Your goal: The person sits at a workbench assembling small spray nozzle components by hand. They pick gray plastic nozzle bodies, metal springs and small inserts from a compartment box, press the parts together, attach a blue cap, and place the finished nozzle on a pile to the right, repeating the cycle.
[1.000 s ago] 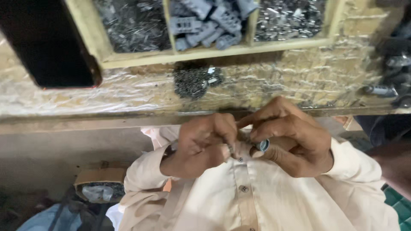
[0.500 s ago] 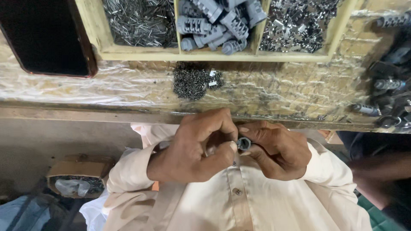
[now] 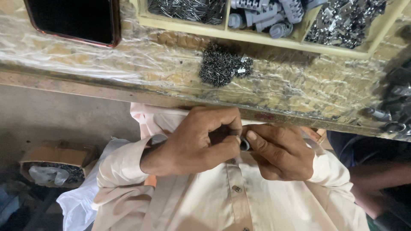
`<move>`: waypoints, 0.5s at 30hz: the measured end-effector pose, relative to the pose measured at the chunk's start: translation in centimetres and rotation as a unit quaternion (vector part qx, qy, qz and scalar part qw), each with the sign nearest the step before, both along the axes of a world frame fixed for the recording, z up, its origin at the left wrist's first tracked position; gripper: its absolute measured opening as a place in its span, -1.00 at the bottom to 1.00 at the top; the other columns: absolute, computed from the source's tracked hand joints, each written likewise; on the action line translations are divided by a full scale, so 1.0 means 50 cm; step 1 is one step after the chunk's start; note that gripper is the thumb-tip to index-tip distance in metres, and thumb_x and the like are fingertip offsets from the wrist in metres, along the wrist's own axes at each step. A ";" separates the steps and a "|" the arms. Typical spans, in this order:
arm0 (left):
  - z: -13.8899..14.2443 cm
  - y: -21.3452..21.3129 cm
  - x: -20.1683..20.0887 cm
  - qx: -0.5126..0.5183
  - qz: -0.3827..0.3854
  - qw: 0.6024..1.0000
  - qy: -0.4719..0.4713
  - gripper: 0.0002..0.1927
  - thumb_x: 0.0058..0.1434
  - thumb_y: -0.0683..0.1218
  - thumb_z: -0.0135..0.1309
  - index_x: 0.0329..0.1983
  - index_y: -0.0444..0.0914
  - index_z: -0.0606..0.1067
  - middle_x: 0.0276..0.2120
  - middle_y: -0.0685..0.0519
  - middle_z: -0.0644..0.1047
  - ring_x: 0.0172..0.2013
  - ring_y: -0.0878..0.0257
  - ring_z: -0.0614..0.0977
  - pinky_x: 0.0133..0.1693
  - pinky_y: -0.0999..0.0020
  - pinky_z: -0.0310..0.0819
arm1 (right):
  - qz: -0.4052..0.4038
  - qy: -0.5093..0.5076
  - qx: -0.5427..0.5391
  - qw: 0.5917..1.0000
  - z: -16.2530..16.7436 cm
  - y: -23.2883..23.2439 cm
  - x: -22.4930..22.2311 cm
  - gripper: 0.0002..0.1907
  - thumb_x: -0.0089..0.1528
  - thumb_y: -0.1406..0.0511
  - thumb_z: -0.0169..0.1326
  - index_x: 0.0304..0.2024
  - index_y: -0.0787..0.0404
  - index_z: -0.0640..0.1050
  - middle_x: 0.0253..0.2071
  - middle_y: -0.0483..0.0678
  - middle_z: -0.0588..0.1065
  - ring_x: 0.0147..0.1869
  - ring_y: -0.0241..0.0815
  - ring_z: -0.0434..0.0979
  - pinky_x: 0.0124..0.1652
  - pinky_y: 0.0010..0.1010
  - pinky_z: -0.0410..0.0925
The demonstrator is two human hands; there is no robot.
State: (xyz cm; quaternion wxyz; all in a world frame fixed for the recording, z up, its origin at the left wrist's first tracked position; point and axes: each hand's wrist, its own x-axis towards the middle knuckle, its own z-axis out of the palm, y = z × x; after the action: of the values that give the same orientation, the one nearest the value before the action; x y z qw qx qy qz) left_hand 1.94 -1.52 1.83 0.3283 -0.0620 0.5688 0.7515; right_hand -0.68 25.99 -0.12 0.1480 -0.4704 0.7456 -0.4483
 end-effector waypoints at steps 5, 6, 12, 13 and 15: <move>0.016 0.044 -0.010 -0.210 0.110 0.878 0.417 -0.83 0.23 -0.28 0.17 -0.17 -0.37 0.43 -0.24 -0.09 0.48 -0.29 0.08 0.52 -0.29 0.25 0.41 | 0.009 0.195 -0.036 0.980 0.025 -0.050 -0.055 -0.56 0.08 0.61 0.20 0.00 0.66 0.42 -0.26 0.28 0.50 -0.36 0.02 0.60 -0.35 -0.15 0.56; 0.019 0.055 -0.014 -0.183 0.133 0.873 0.432 -0.80 0.26 -0.26 0.19 -0.12 -0.39 0.42 -0.19 -0.12 0.47 -0.25 0.07 0.54 -0.25 0.25 0.45 | 0.019 0.227 -0.053 0.972 0.039 -0.073 -0.069 -0.57 0.06 0.62 0.17 -0.03 0.71 0.40 -0.30 0.25 0.48 -0.38 0.03 0.60 -0.33 -0.08 0.61; 0.008 0.070 -0.001 -0.092 0.114 0.918 0.368 -0.70 0.29 -0.21 0.26 0.03 -0.42 0.51 -0.07 -0.19 0.51 -0.14 0.04 0.65 -0.13 0.28 0.61 | -0.200 0.176 0.018 0.964 0.134 -0.153 -0.057 -0.53 0.05 0.30 0.20 -0.10 0.54 0.44 -0.33 0.24 0.52 -0.26 0.13 0.67 -0.15 -0.12 0.54; 0.000 0.062 0.008 -0.104 0.057 0.942 0.314 -0.71 0.24 -0.22 0.25 0.01 -0.39 0.56 -0.11 -0.16 0.54 -0.16 0.06 0.65 -0.14 0.28 0.60 | -0.071 0.072 0.024 0.995 0.144 -0.130 -0.084 -0.62 0.12 0.37 0.23 -0.10 0.52 0.50 -0.28 0.19 0.53 -0.19 0.12 0.66 -0.02 -0.04 0.54; -0.020 0.047 0.025 0.048 0.124 0.972 0.193 -0.80 0.32 -0.28 0.22 0.00 -0.36 0.58 -0.13 -0.16 0.61 -0.18 0.10 0.72 -0.18 0.33 0.70 | -0.006 0.021 0.019 1.000 0.160 -0.066 -0.149 -0.84 0.18 0.40 0.25 -0.29 0.33 0.52 -0.01 0.23 0.57 0.00 -0.02 0.66 0.14 -0.05 0.55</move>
State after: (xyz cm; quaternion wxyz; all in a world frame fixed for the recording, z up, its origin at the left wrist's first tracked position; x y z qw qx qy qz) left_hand 3.19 0.83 0.84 0.1192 0.0302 0.5725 0.8107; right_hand -8.13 22.69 7.89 0.1386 -0.4718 0.7597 -0.4254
